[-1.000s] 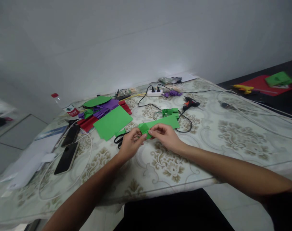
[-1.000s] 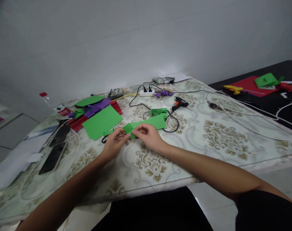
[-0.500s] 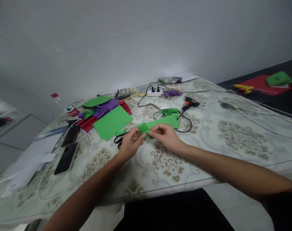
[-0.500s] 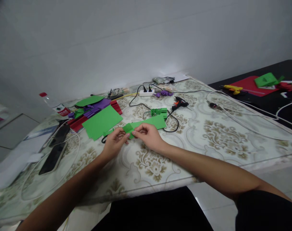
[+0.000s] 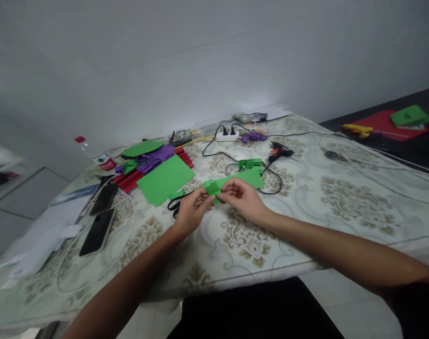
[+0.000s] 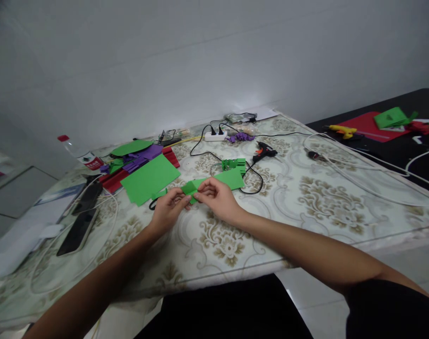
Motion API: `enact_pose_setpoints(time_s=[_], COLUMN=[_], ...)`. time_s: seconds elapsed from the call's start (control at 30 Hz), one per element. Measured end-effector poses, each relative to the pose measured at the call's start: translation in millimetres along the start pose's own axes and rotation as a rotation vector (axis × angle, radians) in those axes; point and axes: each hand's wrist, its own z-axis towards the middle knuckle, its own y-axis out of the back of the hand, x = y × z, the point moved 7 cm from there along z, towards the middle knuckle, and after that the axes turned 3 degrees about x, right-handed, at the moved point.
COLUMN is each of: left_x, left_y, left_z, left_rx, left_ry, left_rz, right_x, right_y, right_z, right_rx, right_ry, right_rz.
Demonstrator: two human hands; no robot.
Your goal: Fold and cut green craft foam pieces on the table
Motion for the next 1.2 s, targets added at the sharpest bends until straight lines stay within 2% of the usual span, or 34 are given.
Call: enact_pose_setpoints(time_s=[0.27, 0.43, 0.63, 0.83, 1.2], left_x=[-11, -5, -3, -19, -20], left_y=[1.3, 0.7, 3.7, 2.2, 5.6], left_z=[-2, -3, -6, -6, -6], left_rx=[0.005, 0.009, -0.065, -0.048, -0.089], left_ry=[-0.079, -0.071, -0.068, -0.183, -0.226], left_rz=[0.213, 0.169, -0.001, 0.216, 0.248], right_x=[4, 8, 7, 6, 7], right_y=[-1, 1, 3, 3, -2], right_z=[-1, -2, -3, -3, -2], right_rx=[0.015, -0.007, -0.023, -0.028, -0.003], right_ry=[0.023, 0.059, 0.064, 0.048, 0.013], right_rz=[-0.056, -0.092, -0.151, -0.129, -0.017])
